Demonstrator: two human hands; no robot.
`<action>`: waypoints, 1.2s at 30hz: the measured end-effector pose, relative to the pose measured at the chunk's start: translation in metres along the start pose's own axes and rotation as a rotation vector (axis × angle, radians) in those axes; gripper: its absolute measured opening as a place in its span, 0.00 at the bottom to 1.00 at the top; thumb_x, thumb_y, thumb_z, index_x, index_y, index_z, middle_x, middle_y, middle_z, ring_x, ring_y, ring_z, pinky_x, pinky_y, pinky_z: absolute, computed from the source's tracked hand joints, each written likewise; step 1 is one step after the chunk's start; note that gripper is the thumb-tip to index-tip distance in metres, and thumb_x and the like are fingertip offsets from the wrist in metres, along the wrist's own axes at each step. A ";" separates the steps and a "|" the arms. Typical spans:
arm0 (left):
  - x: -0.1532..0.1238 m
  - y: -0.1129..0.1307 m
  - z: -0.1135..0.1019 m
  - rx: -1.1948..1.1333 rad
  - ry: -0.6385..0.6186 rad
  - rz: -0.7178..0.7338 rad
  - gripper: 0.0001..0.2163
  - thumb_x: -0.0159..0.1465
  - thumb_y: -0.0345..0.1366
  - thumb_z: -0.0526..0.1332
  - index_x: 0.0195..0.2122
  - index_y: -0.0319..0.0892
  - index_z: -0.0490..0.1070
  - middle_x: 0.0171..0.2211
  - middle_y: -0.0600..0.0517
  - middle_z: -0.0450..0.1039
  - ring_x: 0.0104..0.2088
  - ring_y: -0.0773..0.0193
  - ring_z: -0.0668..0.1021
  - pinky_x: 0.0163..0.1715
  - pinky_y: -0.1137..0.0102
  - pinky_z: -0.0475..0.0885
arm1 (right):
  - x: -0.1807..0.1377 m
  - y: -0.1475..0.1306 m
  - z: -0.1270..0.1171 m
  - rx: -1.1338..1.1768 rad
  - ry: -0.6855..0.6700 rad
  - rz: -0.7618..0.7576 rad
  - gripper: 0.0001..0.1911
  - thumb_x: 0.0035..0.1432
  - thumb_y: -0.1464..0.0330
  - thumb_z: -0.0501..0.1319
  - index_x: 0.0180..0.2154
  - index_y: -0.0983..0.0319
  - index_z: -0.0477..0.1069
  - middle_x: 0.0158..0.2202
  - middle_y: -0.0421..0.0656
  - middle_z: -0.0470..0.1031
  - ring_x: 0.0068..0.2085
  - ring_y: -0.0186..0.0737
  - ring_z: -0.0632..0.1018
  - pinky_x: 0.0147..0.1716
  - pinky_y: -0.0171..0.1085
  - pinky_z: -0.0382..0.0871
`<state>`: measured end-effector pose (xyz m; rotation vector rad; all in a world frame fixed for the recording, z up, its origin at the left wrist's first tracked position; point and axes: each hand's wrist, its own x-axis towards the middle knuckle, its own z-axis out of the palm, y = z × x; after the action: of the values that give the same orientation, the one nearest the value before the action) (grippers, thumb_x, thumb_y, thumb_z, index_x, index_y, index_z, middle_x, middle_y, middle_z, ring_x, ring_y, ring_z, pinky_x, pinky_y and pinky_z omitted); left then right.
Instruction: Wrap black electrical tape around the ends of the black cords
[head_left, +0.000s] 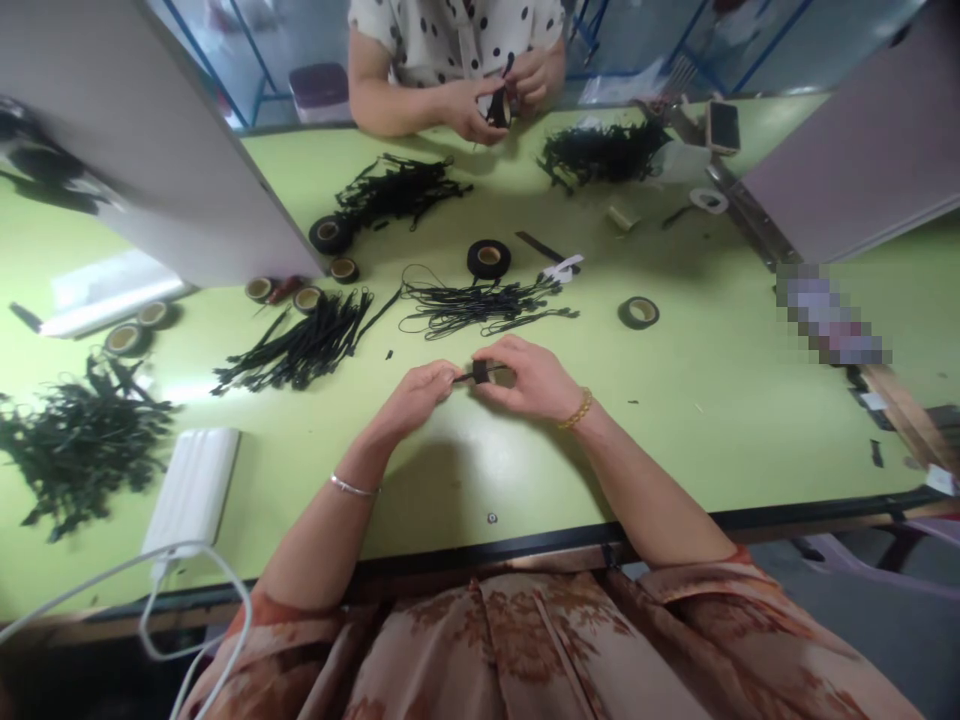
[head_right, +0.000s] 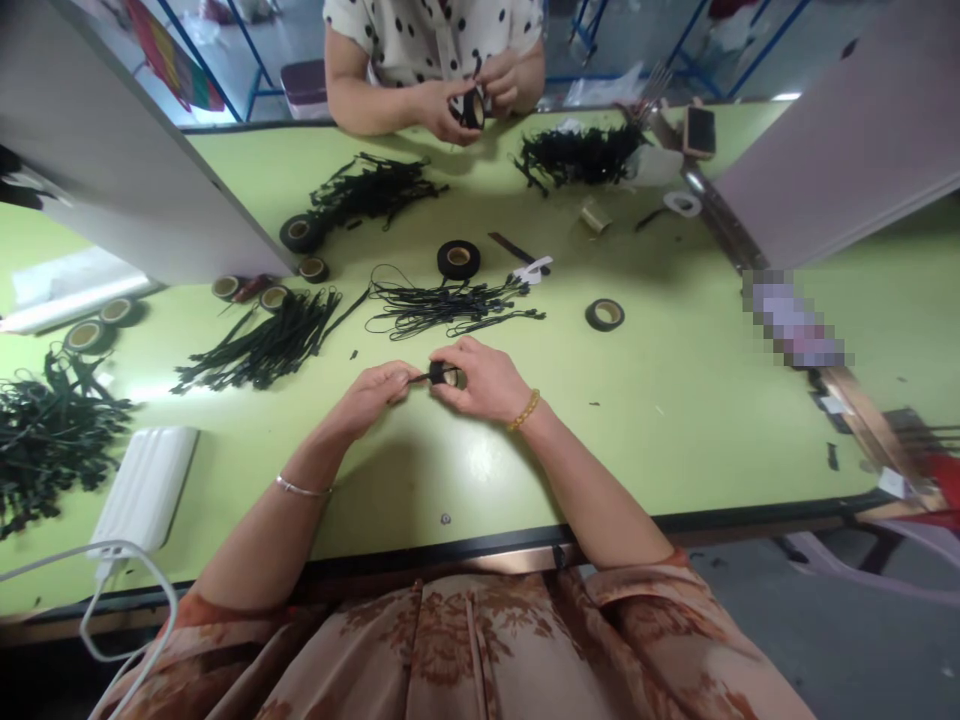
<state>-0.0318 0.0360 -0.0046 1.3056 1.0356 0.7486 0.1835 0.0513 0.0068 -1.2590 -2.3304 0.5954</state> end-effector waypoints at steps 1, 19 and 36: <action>0.000 -0.001 -0.001 0.002 0.013 -0.005 0.12 0.63 0.46 0.57 0.37 0.42 0.70 0.19 0.60 0.54 0.21 0.69 0.58 0.24 0.73 0.54 | 0.000 0.000 0.001 -0.005 0.011 -0.008 0.17 0.56 0.62 0.64 0.47 0.60 0.74 0.42 0.48 0.75 0.38 0.43 0.74 0.34 0.39 0.67; -0.005 -0.007 0.027 1.194 0.203 0.133 0.12 0.70 0.33 0.46 0.39 0.41 0.68 0.35 0.45 0.74 0.37 0.57 0.73 0.35 0.65 0.62 | 0.002 -0.017 0.009 -0.075 0.047 -0.010 0.22 0.58 0.59 0.61 0.52 0.62 0.70 0.50 0.53 0.73 0.42 0.49 0.76 0.36 0.43 0.69; -0.012 -0.004 0.039 1.376 0.027 0.304 0.16 0.71 0.37 0.46 0.35 0.39 0.71 0.29 0.42 0.72 0.33 0.57 0.73 0.24 0.67 0.55 | 0.009 -0.020 0.004 0.553 0.034 0.505 0.11 0.45 0.67 0.67 0.34 0.62 0.71 0.17 0.31 0.64 0.20 0.30 0.64 0.24 0.33 0.58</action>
<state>-0.0007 0.0090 -0.0078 2.6566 1.4424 0.1689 0.1631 0.0487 0.0159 -1.5414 -1.6285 1.2623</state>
